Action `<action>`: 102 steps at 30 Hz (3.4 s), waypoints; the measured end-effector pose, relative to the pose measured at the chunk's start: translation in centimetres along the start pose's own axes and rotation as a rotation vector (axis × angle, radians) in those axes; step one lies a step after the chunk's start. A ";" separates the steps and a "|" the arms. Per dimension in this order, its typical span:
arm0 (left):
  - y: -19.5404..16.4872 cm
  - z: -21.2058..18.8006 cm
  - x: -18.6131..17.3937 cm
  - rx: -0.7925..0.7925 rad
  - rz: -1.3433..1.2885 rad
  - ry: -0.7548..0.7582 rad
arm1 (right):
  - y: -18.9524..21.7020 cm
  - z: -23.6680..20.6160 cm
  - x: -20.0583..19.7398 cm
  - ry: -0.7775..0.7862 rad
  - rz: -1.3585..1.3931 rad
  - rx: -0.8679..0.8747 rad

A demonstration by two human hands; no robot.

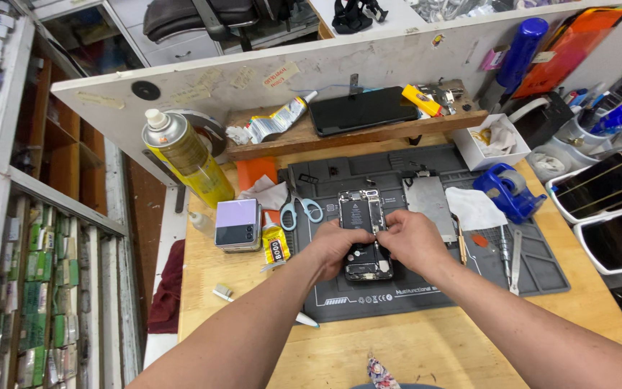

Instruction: The person disassembles a smartphone on a workbench, removes the back cover and internal components, and uses a screwdriver and tweezers to manipulate small parts. The person then reassembles the phone by reconnecting cables and placing the back cover back on.

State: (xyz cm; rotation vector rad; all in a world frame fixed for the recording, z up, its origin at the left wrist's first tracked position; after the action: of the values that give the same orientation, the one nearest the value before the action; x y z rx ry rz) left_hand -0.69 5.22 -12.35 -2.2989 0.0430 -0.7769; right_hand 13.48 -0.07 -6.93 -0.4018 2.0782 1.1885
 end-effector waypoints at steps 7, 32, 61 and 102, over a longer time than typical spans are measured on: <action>-0.5 -0.6 0.3 0.008 0.078 -0.076 | 0.7 -0.3 -0.6 -0.015 -0.111 -0.045; 0.3 -0.1 0.1 0.009 -0.119 0.019 | 4.9 -4.0 -1.9 -0.184 -0.509 -0.358; 0.5 0.0 -0.1 -0.023 -0.096 0.018 | 4.4 -2.6 -1.4 -0.102 -0.440 -0.307; 0.5 0.4 -0.2 -0.005 -0.084 0.008 | 5.7 -4.1 -1.3 -0.119 -0.611 -0.324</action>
State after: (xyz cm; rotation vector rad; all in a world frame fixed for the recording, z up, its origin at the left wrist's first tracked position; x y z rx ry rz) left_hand -0.51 5.16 -13.03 -2.3148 -0.0483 -0.8295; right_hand 9.44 -0.61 -1.11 -1.0081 1.4921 1.1244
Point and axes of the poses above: each hand's wrist, its own z-axis towards the middle knuckle, its own x-axis out of the palm, y = z × x, the point moved 9 cm from there along z, towards the middle knuckle, and after that the axes turned 10 degrees about -z, right-handed, at the moved point
